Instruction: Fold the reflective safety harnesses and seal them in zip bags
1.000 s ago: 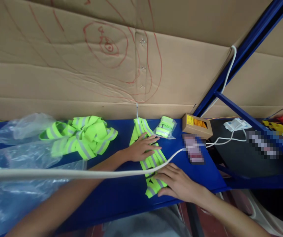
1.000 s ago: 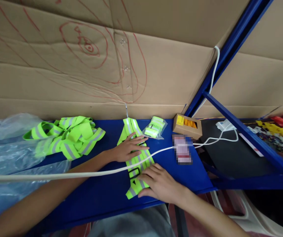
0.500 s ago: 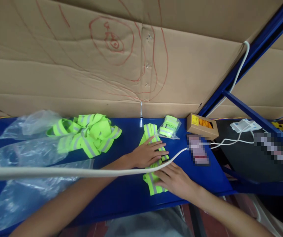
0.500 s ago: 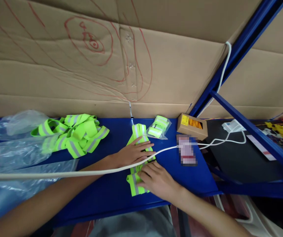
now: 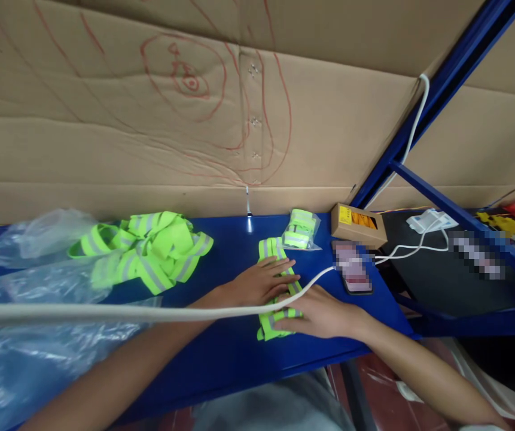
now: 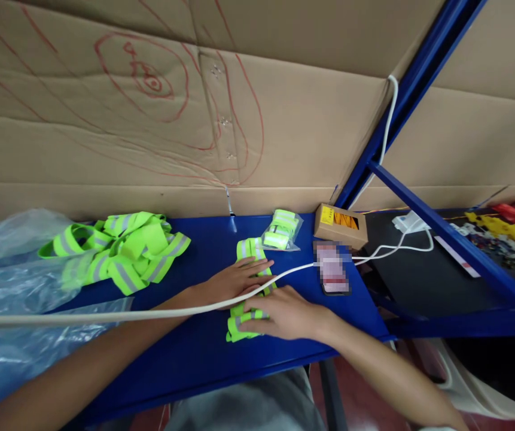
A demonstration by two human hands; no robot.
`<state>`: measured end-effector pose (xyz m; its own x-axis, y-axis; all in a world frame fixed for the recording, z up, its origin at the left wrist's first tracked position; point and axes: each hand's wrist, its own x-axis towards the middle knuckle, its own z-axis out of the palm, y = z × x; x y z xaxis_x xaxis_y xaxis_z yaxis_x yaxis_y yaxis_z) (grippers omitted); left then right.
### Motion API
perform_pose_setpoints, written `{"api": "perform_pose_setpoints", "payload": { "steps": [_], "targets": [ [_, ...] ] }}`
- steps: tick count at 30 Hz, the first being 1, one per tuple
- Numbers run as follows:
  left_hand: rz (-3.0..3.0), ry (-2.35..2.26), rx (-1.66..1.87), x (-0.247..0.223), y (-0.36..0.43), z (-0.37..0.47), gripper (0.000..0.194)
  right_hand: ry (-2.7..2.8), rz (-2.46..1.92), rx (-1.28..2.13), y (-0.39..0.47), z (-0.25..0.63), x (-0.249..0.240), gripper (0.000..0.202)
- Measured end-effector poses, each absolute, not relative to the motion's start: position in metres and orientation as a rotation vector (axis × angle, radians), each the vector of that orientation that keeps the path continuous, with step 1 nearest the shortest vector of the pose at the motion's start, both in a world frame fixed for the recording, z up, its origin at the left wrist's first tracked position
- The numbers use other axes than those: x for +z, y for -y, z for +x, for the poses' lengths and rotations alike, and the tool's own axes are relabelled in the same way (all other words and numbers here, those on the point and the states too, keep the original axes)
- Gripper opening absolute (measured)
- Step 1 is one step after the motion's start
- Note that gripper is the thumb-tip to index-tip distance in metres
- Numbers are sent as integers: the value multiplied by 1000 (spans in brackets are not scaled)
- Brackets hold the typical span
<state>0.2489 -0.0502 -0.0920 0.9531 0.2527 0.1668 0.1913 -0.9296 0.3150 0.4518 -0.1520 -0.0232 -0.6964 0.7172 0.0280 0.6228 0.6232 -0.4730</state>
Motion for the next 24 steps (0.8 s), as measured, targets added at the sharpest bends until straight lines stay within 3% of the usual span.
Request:
{"api": "perform_pose_setpoints", "payload": {
  "steps": [8, 13, 17, 24],
  "targets": [
    [2857, -294, 280, -111, 39, 250, 67, 2619, -1065, -63, 143, 440, -67, 33],
    [2836, -336, 226, -98, 37, 249, 50, 2569, -1026, 7, 165, 448, -88, 83],
    [2906, -446, 318, -95, 39, 249, 46, 2552, -1064, 68, 170, 449, -85, 69],
    [2813, -529, 290, -90, 45, 246, 45, 2599, -1106, 634, 155, 446, -35, 39]
  ]
}}
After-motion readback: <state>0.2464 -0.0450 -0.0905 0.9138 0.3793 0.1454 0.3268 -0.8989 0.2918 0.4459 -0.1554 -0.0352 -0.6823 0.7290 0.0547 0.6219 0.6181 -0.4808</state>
